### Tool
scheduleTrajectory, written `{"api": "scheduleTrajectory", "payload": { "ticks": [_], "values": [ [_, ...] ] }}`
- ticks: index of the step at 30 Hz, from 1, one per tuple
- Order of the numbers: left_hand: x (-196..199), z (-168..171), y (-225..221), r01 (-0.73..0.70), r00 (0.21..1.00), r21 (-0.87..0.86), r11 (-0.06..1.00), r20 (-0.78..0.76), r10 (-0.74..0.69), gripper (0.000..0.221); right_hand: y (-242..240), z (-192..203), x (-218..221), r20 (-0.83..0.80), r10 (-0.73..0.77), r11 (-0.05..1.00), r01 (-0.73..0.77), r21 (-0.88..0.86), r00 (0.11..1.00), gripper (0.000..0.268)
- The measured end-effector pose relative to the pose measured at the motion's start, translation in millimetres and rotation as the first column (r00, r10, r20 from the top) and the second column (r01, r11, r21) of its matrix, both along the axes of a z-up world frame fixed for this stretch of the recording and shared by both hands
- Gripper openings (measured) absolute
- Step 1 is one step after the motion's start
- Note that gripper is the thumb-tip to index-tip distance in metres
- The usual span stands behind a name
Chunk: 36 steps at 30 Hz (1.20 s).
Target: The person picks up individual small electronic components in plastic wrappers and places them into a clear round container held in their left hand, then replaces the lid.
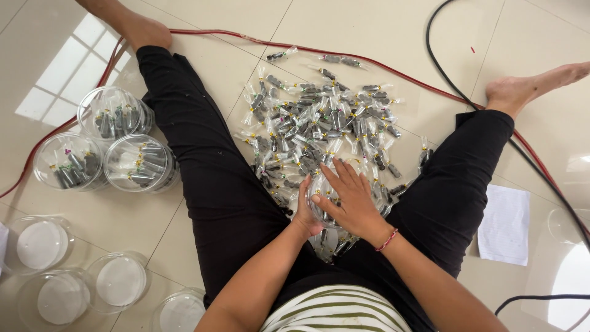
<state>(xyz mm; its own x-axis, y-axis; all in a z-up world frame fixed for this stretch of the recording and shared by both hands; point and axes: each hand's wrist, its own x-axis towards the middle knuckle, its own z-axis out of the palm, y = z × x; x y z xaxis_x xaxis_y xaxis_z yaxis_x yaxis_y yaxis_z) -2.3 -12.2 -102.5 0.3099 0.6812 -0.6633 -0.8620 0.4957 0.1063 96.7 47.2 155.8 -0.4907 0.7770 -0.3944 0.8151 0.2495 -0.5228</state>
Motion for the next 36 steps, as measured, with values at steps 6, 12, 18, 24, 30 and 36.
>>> {"api": "scheduleTrajectory", "payload": {
  "ticks": [6, 12, 18, 24, 30, 36],
  "values": [
    [-9.5, 150.9, 23.3, 0.016, 1.0, 0.053, 0.998, 0.008, -0.016, 0.103, 13.7, 4.2, 1.1, 0.14, 0.392, 0.877, -0.415, 0.241, 0.909, 0.094],
    [-20.2, 182.3, 30.1, 0.018, 0.997, -0.085, 0.996, -0.071, -0.024, 0.113, 14.2, -35.5, 9.1, -0.1, 0.398, 0.841, -0.319, 0.436, 0.912, 0.074],
    [-22.4, 197.7, 34.6, 0.03, 0.987, -0.208, 0.978, -0.15, -0.062, 0.126, 8.9, -65.6, 5.6, -0.184, 0.147, 0.917, -0.064, 0.393, 0.972, 0.069],
    [-11.6, 154.8, 27.7, 0.051, 0.973, -0.264, 0.963, -0.203, -0.107, 0.138, -1.3, -60.2, -5.7, -0.212, -0.155, 0.962, 0.196, 0.19, 0.965, 0.066],
    [0.6, 55.7, 13.2, -0.039, 0.976, -0.168, 0.985, -0.217, 0.002, 0.111, -3.4, -34.9, -13.2, -0.171, -0.332, 0.942, 0.336, -0.01, 0.928, 0.069],
    [12.5, 95.8, 19.9, -0.099, 0.991, -0.043, 0.994, -0.091, 0.095, 0.088, 1.8, -11.3, 9.1, -0.417, -0.505, 0.851, 0.353, -0.39, 0.756, 0.065]
  ]
}}
